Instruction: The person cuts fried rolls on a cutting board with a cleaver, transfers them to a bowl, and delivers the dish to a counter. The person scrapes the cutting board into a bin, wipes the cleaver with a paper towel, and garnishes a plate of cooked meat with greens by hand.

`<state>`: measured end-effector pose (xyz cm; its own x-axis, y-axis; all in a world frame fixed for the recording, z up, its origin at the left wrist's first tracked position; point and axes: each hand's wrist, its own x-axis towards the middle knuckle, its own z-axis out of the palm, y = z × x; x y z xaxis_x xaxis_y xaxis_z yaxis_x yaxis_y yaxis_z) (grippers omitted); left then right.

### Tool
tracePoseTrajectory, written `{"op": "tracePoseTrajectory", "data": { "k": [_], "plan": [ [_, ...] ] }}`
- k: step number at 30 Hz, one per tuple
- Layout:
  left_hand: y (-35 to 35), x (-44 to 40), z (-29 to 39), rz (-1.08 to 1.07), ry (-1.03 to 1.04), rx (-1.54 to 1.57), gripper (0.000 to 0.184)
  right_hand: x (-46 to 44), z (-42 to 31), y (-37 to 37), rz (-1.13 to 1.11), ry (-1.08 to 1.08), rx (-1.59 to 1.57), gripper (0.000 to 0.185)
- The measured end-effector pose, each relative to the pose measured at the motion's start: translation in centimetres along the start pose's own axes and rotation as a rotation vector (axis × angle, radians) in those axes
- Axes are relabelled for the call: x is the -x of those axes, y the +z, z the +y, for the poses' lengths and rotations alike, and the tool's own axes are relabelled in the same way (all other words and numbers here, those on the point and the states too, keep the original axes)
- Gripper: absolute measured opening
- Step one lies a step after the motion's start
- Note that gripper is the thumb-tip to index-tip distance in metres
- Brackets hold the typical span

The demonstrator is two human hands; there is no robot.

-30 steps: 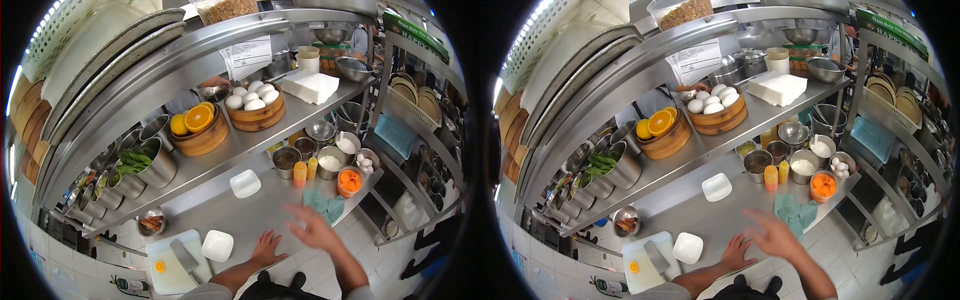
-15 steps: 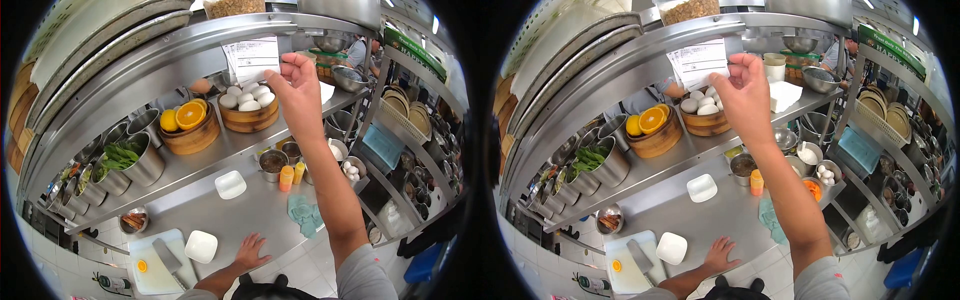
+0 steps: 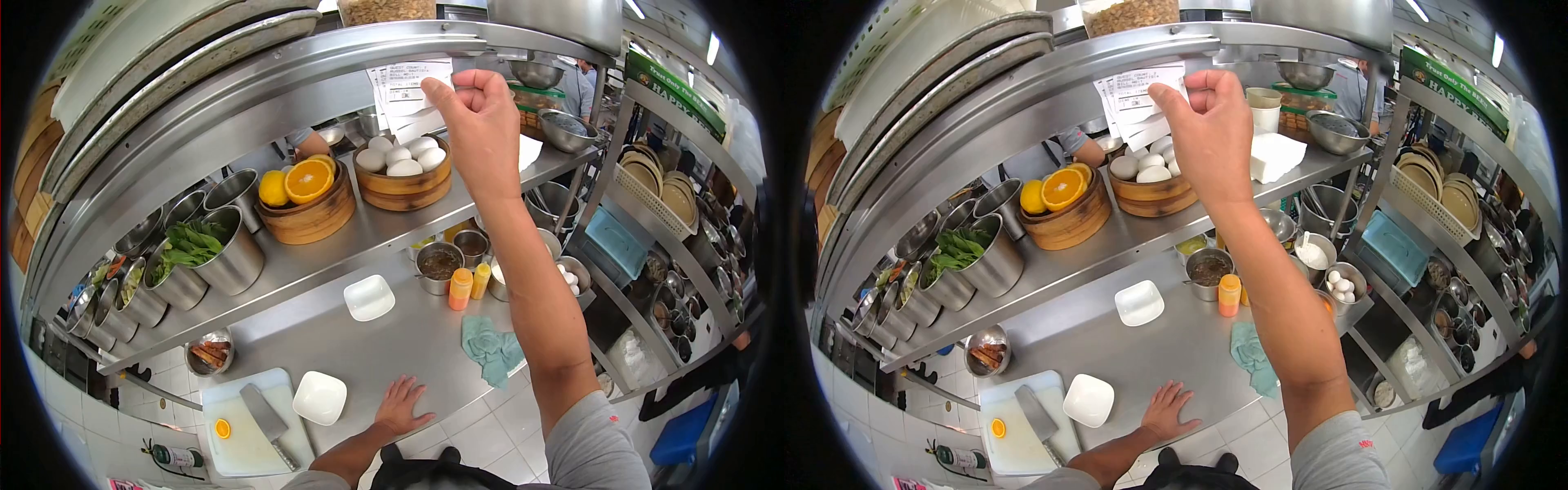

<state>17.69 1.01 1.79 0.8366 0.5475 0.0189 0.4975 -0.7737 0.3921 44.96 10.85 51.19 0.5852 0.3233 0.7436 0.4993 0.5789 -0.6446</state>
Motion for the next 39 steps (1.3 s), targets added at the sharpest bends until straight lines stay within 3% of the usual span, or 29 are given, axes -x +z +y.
{"op": "tracePoseTrajectory", "data": {
  "k": [7, 10, 14, 19, 22, 34, 39],
  "plan": [
    [0.1, 0.0, 0.0, -0.003, -0.002, -0.015, 0.084, -1.1, -0.5, -0.1, 0.001, 0.001, 0.035, 0.046],
    [-0.1, 0.0, 0.1, -0.002, -0.002, -0.018, 0.084, -1.2, -0.3, -0.5, -0.047, 0.101, -0.084, 0.04],
    [0.1, 0.0, 0.1, 0.0, -0.008, -0.005, 0.083, -0.2, -0.8, -1.5, -0.2, 0.196, -0.512, 0.026],
    [0.4, 0.0, -0.1, 0.005, -0.003, -0.004, 0.082, 0.0, 0.0, -2.1, -0.343, 0.102, -0.525, 0.038],
    [0.5, -0.1, -0.2, 0.003, -0.001, -0.013, 0.082, 0.0, 0.0, -2.6, -0.37, 0.03, -0.361, 0.043],
    [-0.1, -0.1, 0.2, 0.004, 0.005, -0.01, 0.081, 0.0, -0.3, -2.1, -0.307, 0.013, -0.269, 0.052],
    [-0.1, -0.1, 0.1, 0.001, -0.001, 0.0, 0.08, -1.1, -0.2, -0.6, -0.078, -0.007, -0.2, 0.048]
  ]
}}
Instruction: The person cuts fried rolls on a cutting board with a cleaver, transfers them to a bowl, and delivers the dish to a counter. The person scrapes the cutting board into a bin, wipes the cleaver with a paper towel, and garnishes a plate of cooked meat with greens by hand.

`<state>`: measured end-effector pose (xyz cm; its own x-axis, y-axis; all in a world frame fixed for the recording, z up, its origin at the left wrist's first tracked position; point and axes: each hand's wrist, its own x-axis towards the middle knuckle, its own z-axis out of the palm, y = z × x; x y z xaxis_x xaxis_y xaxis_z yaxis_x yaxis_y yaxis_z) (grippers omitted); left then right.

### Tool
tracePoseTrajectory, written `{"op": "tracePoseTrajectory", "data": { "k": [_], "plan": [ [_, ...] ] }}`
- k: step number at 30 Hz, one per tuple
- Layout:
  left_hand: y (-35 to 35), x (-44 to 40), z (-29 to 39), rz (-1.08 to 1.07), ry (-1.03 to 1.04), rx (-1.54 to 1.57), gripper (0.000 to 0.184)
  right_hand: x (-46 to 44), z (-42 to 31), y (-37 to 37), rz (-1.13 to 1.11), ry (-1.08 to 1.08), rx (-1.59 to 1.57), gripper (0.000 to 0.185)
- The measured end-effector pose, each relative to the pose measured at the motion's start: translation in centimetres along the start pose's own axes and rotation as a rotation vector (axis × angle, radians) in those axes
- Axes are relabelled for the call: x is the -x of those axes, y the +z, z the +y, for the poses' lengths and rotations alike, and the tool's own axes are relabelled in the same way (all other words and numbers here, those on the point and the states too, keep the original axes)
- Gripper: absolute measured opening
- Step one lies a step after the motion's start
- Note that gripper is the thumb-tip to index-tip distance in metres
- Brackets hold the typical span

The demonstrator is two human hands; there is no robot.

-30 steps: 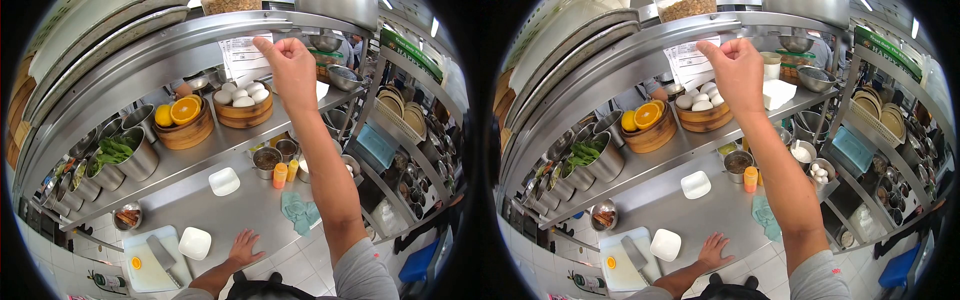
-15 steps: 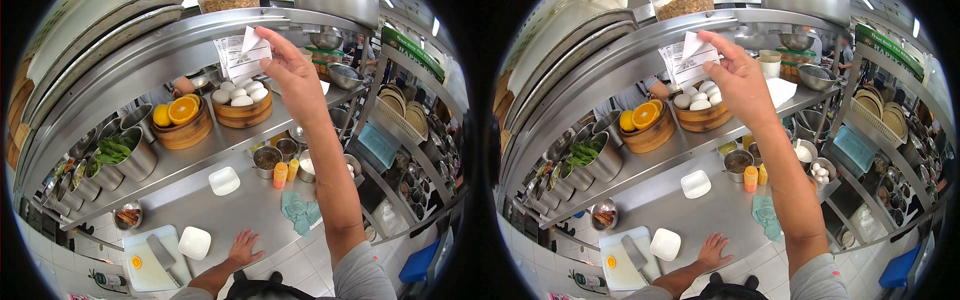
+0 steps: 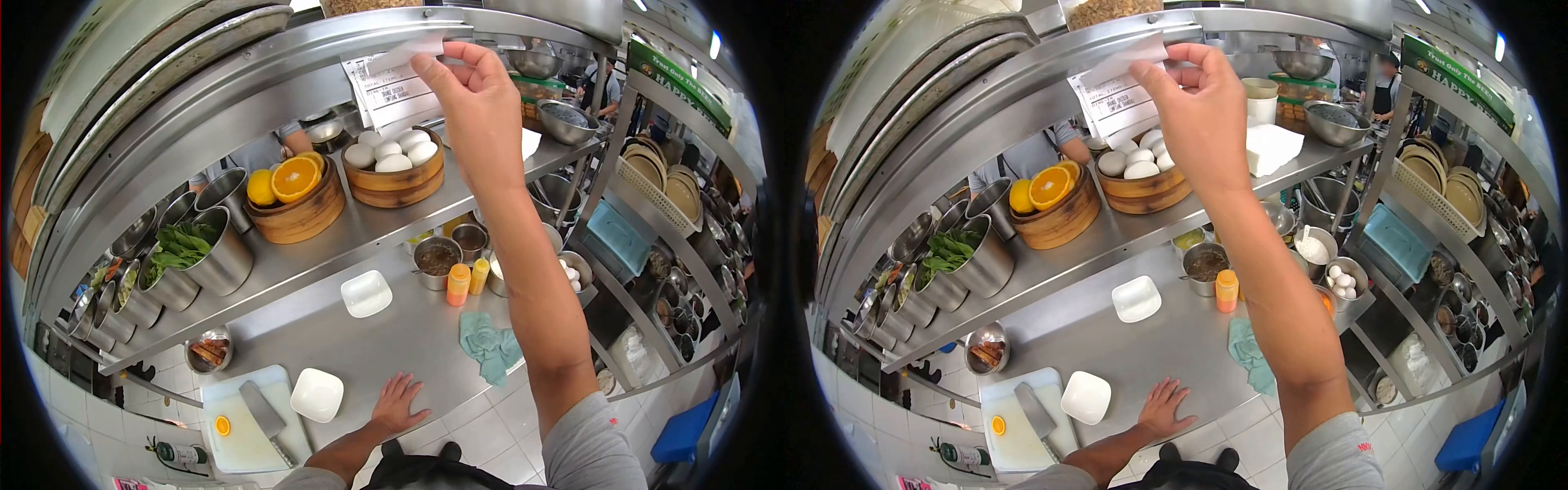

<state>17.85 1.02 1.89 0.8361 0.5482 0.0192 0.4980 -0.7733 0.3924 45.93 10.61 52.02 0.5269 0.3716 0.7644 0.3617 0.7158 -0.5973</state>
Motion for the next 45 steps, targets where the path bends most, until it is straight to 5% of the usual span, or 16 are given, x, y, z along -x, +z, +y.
{"op": "tracePoseTrajectory", "data": {
  "k": [25, 27, 29, 31, 32, 33, 34, 36, 38, 39, 40, 41, 42, 43, 44, 45],
  "plan": [
    [-0.2, 0.4, 0.0, 0.0, 0.009, 0.001, 0.081, 1.3, 0.1, -2.1, 0.034, -0.055, 0.187, 0.053],
    [-0.6, 0.1, 0.4, 0.008, 0.003, 0.011, 0.08, 6.5, -1.1, -6.0, -0.011, 0.035, 0.296, 0.046],
    [-0.1, 0.0, 0.1, 0.03, 0.024, 0.023, 0.08, 13.8, -1.0, -12.7, -0.323, 0.27, 0.378, 0.034],
    [0.1, -0.4, 0.1, 0.031, 0.019, 0.03, 0.08, 22.8, 1.4, -20.6, -0.868, 0.587, 0.34, 0.024],
    [0.1, -0.5, 0.2, 0.016, 0.006, 0.029, 0.08, 29.4, 4.9, -24.9, -1.085, 0.963, 0.174, 0.025],
    [0.0, -0.5, 0.3, -0.003, -0.012, 0.027, 0.08, 36.8, 6.8, -27.7, -1.02, 1.416, -0.04, 0.036],
    [0.2, -0.8, 0.2, 0.0, -0.009, 0.018, 0.081, 43.1, 8.2, -29.5, -1.088, 1.651, 0.22, 0.039],
    [0.8, -0.9, 0.0, -0.011, -0.01, 0.004, 0.082, 58.4, 11.4, -34.7, -1.612, 1.435, 0.59, 0.044],
    [0.9, -1.2, -0.2, -0.032, 0.01, -0.018, 0.085, 64.6, 12.0, -36.3, -1.504, 1.868, 0.577, 0.044],
    [0.9, -1.3, -0.1, -0.037, 0.009, 0.005, 0.085, 74.9, 16.3, -42.1, -1.462, 1.658, 0.26, 0.045],
    [0.8, -1.3, -0.2, -0.037, 0.007, 0.018, 0.086, 73.8, 16.1, -40.0, -0.7, 2.111, 0.145, 0.047],
    [0.5, -1.1, 0.0, -0.064, -0.017, 0.021, 0.086, 76.6, 18.4, -40.0, -0.38, 2.09, 0.033, 0.044],
    [0.2, -1.6, 0.4, -0.081, -0.029, 0.022, 0.086, 81.8, 24.1, -42.3, -0.912, 1.41, 0.21, 0.045],
    [-0.1, -2.2, 0.6, -0.095, -0.031, 0.025, 0.087, 86.8, 29.7, -44.5, -1.077, 0.618, 0.626, 0.045],
    [-0.1, -2.2, 0.7, -0.104, -0.039, 0.02, 0.087, 82.4, 31.6, -41.5, -1.129, 1.184, 0.729, 0.043],
    [0.0, -2.2, 0.8, -0.113, -0.044, 0.018, 0.087, 79.3, 33.3, -40.2, -1.091, 1.318, 0.868, 0.043]
  ]
}}
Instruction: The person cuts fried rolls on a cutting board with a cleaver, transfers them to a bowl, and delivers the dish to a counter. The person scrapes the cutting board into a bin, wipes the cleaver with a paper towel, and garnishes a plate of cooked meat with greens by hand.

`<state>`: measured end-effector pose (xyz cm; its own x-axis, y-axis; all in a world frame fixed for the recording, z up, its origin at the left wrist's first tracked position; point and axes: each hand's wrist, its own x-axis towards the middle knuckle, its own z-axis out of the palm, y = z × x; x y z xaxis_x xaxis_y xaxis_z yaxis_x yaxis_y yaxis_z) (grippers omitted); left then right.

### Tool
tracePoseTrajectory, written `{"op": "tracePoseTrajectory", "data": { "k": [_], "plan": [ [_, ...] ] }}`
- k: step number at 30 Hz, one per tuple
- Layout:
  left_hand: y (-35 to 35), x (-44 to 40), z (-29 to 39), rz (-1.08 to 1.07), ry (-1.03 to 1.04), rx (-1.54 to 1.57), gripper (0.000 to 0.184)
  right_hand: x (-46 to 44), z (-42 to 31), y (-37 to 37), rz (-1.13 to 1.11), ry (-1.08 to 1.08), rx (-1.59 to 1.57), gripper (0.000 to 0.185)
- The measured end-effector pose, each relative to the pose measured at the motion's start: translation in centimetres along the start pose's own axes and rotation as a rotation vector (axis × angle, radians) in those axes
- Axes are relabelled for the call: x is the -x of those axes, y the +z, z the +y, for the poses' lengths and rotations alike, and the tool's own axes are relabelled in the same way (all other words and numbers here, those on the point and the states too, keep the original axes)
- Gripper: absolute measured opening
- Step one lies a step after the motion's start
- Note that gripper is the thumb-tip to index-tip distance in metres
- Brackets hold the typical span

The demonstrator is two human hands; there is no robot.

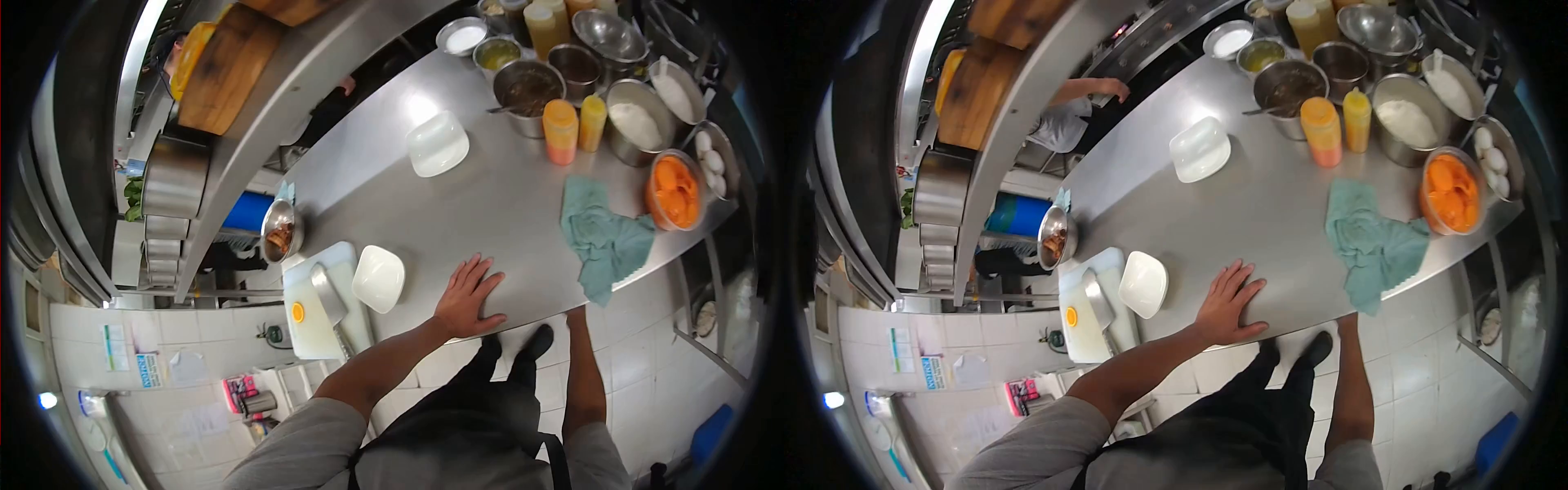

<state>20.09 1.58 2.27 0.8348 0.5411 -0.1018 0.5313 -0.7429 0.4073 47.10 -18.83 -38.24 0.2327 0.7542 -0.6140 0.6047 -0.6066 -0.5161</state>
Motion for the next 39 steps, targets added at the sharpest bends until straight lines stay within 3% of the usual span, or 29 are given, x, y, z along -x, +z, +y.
{"op": "tracePoseTrajectory", "data": {
  "k": [3, 11, 39],
  "plan": [
    [0.2, -0.2, -0.5, -0.005, 0.004, -0.005, 0.088, -2.0, -1.3, -2.8, 0.134, 0.197, -0.018, 0.044],
    [0.6, -0.4, -0.7, -0.011, -0.028, 0.002, 0.094, -3.2, 0.0, -1.4, 0.108, 0.369, 0.014, 0.045],
    [0.7, -0.7, -1.1, -0.022, -0.032, 0.023, 0.098, -3.7, 2.0, 2.7, 0.102, 0.416, -0.014, 0.051]
  ]
}}
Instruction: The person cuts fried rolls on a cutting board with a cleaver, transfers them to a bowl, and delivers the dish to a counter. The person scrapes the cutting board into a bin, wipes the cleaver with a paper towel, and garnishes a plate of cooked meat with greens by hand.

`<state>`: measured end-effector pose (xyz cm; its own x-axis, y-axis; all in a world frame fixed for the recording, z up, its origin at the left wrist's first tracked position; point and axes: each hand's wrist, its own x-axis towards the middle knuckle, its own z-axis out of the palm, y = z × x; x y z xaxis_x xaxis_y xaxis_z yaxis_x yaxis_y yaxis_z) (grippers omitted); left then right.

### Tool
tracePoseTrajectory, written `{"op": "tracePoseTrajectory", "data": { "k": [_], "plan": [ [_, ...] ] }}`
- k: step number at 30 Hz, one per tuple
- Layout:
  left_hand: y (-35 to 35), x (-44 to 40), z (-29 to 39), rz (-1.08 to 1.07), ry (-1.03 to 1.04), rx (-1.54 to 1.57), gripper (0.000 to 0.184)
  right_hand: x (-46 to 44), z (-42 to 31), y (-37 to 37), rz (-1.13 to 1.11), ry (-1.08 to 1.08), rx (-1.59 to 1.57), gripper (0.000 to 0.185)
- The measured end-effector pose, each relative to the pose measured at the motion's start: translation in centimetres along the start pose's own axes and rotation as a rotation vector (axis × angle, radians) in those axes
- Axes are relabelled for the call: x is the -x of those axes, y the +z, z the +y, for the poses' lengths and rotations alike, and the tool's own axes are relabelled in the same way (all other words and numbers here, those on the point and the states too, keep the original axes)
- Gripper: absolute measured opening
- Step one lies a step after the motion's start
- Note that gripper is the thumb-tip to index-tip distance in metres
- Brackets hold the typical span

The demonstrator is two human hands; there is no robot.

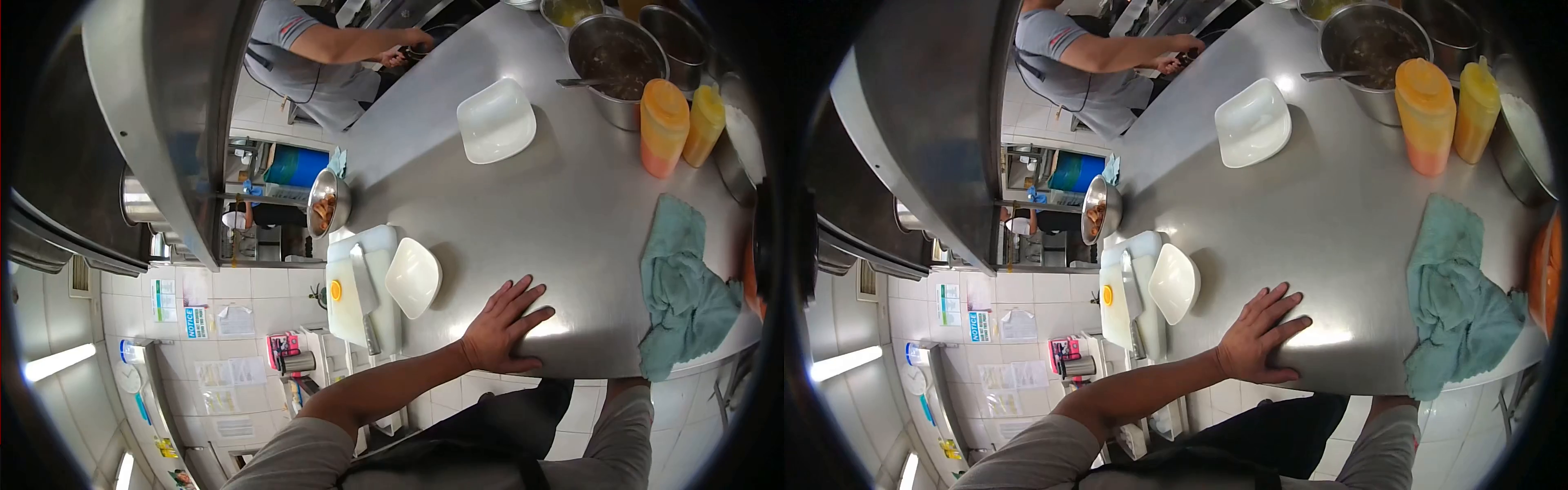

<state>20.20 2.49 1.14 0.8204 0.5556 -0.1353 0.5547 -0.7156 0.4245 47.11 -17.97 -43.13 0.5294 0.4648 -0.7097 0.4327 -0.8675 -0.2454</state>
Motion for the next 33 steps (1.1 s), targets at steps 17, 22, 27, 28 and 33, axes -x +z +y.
{"op": "tracePoseTrajectory", "data": {
  "k": [17, 22, 27, 28, 33],
  "plan": [
    [-0.3, 0.8, 0.5, 0.035, 0.018, -0.024, 0.087, 4.2, -2.4, -1.1, 0.1, -0.323, -0.403, 0.054],
    [0.4, 1.5, -0.3, 0.058, 0.037, -0.007, 0.086, 27.4, -6.1, -11.2, -0.224, -0.04, -0.7, 0.074],
    [0.5, 2.0, -0.3, 0.113, 0.089, -0.037, 0.083, 37.8, -0.6, -7.9, -0.152, -0.417, -0.738, 0.052],
    [0.5, 2.3, -0.4, 0.119, 0.085, -0.028, 0.082, 40.1, -2.4, -10.2, -0.185, -0.434, -0.764, 0.052],
    [1.2, 2.7, -1.1, 0.235, 0.142, 0.05, 0.07, 44.6, -11.9, -18.0, 0.01, -0.422, -0.918, 0.049]
  ]
}}
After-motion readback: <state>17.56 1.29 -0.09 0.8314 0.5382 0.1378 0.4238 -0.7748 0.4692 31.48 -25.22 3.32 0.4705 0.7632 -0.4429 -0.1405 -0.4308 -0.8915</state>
